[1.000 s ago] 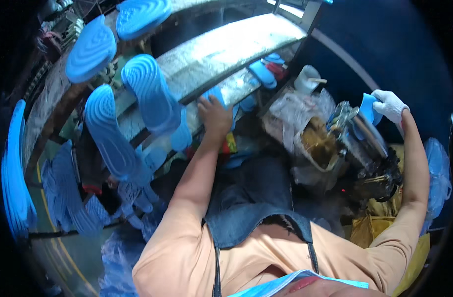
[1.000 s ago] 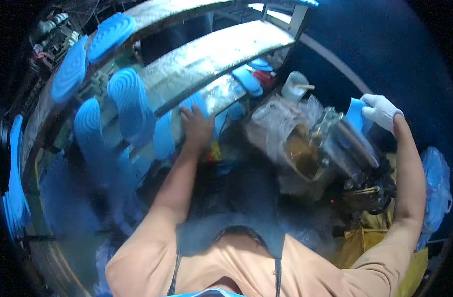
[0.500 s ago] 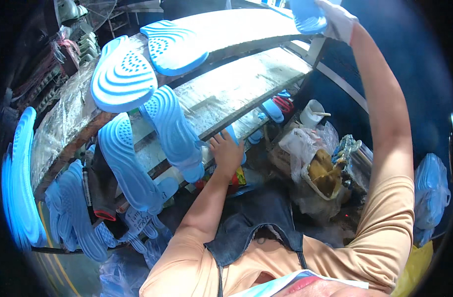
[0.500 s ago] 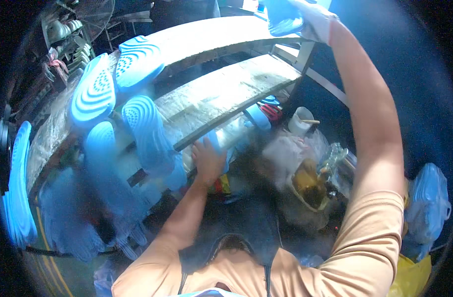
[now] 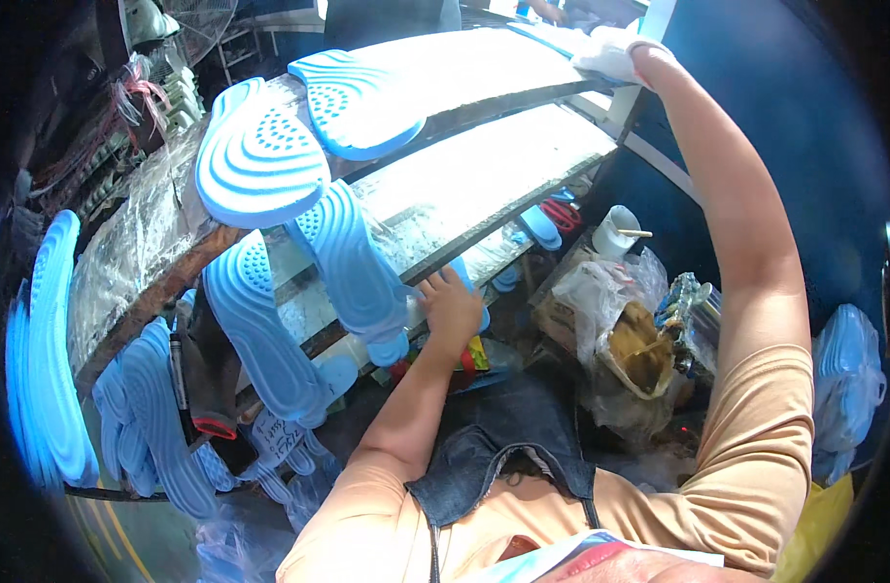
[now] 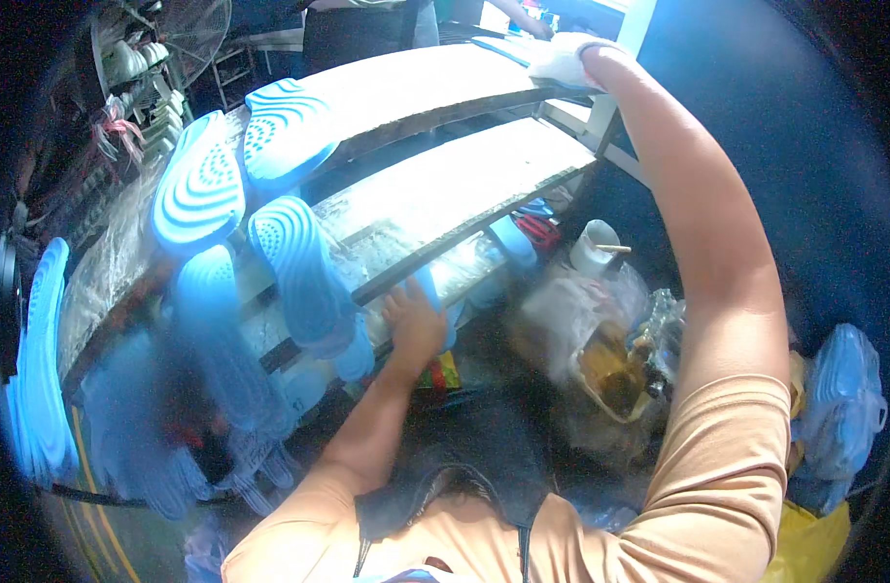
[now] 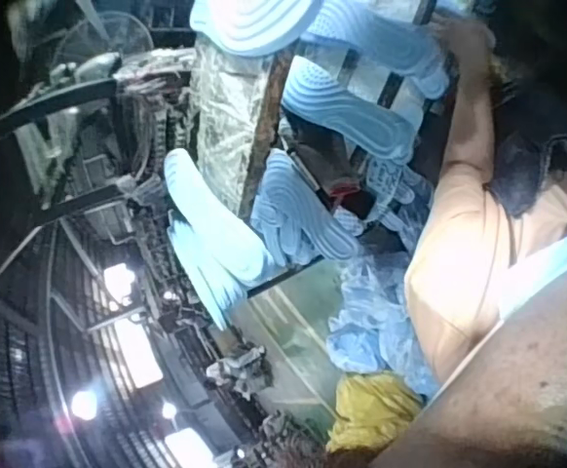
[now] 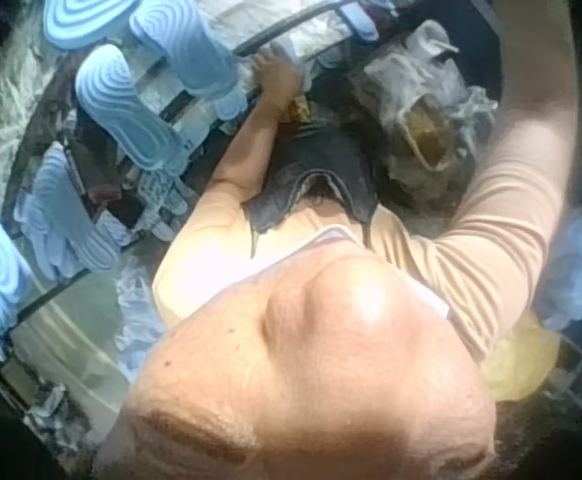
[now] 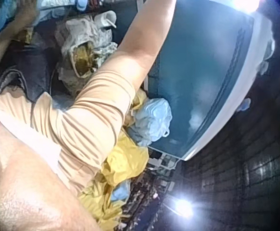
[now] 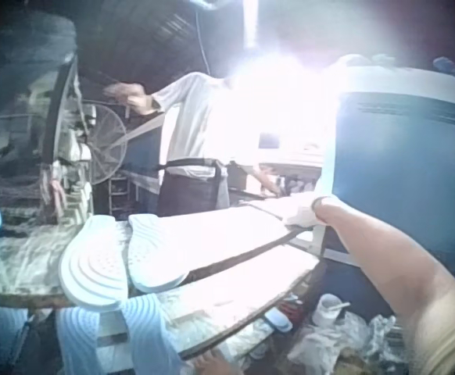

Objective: The person picks up light blue slipper soles from a nearby pile and stacks them on a wooden shelf. They handle the soles one at a time, placing them in a neat row on the shelf.

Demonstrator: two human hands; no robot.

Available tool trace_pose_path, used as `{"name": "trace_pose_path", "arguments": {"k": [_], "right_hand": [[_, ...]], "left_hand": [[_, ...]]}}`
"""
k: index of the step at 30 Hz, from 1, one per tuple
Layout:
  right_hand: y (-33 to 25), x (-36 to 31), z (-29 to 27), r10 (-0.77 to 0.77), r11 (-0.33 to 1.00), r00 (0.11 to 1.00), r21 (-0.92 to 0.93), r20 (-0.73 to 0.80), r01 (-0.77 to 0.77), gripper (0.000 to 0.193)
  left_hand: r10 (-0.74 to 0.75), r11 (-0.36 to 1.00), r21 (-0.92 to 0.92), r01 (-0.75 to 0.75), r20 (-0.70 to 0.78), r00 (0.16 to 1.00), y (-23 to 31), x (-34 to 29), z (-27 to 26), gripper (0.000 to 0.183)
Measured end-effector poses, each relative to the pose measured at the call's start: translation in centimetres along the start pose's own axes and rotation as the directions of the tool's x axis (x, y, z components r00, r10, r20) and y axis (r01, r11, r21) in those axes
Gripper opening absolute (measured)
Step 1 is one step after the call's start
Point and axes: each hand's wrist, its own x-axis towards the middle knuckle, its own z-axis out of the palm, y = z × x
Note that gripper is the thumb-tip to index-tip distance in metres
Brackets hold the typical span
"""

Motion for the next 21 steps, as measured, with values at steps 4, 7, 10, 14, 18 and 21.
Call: {"name": "trace_pose_path", "arguments": {"k": [4,7,10,14,18,21], "right_hand": [[0.4,-2.4,0.3,-0.042,0.999,0.970,0.019,-0.240,0.047,0.061],[3.7,-7.0,1.6,-0.190,0.981,0.865,-0.066,-0.464,0.180,0.058],[7.5,-15.0,2.1,-0.204,0.970,0.870,0.025,-0.450,0.240,0.054],[10.5,-24.1,1.9,-0.038,0.977,0.965,0.191,-0.261,0.090,0.044],[11.9,-30.5,2.0,0.056,0.984,0.994,0.172,-0.099,-0.038,0.051],[16.0,-30.4,5.2,0.029,0.983,1.000,0.183,0.001,-0.029,0.051]], "left_hand": [[0.171,0.981,0.092,-0.169,-0.019,0.985,-4.6,1.7,5.1,0.068],[0.144,0.979,-0.146,-0.139,0.023,0.989,-6.5,2.3,3.5,0.066],[0.187,0.626,-0.767,0.140,0.323,0.928,-2.7,-0.6,-6.9,0.065],[0.689,-0.269,-0.682,0.680,0.357,0.630,5.0,-6.4,-13.1,0.076],[0.908,-0.206,-0.342,0.917,0.284,0.310,13.0,-12.2,-12.3,0.076],[0.946,-0.117,-0.101,0.988,0.290,0.142,17.3,-14.5,-9.9,0.066]]}}
